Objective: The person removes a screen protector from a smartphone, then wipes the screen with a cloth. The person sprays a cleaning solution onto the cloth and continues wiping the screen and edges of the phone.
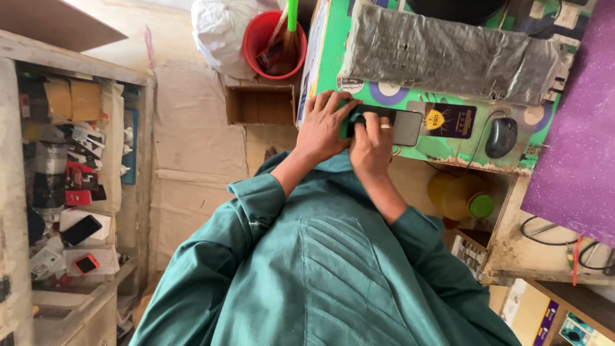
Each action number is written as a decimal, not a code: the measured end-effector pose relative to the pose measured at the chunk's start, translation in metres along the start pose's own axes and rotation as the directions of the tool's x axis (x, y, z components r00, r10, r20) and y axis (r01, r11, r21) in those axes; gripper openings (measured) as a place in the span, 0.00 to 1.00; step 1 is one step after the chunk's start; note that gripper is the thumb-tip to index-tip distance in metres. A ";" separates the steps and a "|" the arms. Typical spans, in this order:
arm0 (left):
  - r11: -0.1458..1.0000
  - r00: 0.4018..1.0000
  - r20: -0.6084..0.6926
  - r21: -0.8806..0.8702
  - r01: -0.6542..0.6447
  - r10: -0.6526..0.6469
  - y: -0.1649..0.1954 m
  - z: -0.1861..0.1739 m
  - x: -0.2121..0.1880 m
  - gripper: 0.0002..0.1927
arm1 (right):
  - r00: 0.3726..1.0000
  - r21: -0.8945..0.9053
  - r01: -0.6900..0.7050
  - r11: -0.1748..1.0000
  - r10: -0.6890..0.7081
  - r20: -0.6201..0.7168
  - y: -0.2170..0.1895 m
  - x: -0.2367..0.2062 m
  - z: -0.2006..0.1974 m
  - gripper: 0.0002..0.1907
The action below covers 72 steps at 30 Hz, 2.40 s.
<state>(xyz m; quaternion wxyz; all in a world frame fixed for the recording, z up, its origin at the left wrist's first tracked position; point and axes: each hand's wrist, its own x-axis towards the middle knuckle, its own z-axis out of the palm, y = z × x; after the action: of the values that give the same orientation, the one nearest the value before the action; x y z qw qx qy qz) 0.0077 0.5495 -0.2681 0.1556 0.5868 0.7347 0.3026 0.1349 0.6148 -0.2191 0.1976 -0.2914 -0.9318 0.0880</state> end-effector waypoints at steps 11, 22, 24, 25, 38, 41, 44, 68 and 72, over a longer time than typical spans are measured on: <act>1.000 1.000 -0.031 0.008 -0.003 0.003 -0.001 0.002 -0.002 0.40 | 0.999 -0.025 0.019 1.000 -0.019 0.030 0.002 -0.009 0.002 0.06; 0.999 0.999 -0.044 -0.043 -0.017 0.015 0.004 -0.004 -0.002 0.44 | 0.993 -0.069 0.115 0.991 -0.115 0.005 0.005 -0.009 -0.006 0.04; 0.999 0.998 -0.049 -0.024 -0.028 0.027 0.004 -0.004 -0.002 0.45 | 0.984 -0.041 0.177 0.983 -0.177 0.000 0.008 -0.013 -0.011 0.05; 0.999 0.998 -0.049 -0.023 -0.031 0.030 0.004 -0.005 -0.002 0.45 | 0.982 -0.025 0.186 0.982 -0.186 0.009 0.009 -0.015 -0.015 0.04; 1.000 0.999 -0.046 -0.010 -0.024 0.024 0.008 -0.003 -0.002 0.43 | 0.983 -0.067 0.184 0.981 -0.184 0.005 0.008 -0.030 -0.015 0.06; 0.997 0.995 -0.096 -0.074 -0.038 0.031 0.010 -0.002 -0.003 0.41 | 0.989 -0.076 0.144 0.987 -0.143 0.024 0.008 -0.033 -0.016 0.06; 0.999 0.998 -0.061 0.004 -0.033 0.033 0.010 -0.003 -0.004 0.41 | 0.991 -0.052 0.135 0.990 -0.134 0.016 0.007 -0.033 -0.016 0.05; 0.996 0.996 -0.009 -0.022 -0.086 0.085 0.023 -0.022 -0.001 0.46 | 0.991 -0.034 0.130 0.991 -0.131 -0.028 0.002 -0.038 -0.059 0.06; 0.998 0.998 0.033 -0.025 -0.050 0.051 0.029 -0.026 0.001 0.46 | 0.994 -0.046 0.074 0.996 -0.077 -0.078 0.001 -0.038 -0.061 0.04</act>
<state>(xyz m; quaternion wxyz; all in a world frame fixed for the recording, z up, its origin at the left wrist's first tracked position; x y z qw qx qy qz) 0.0142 0.5475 -0.2300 0.1673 0.6084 0.7131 0.3055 0.1900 0.5963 -0.1760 0.2316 -0.2635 -0.9352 0.0487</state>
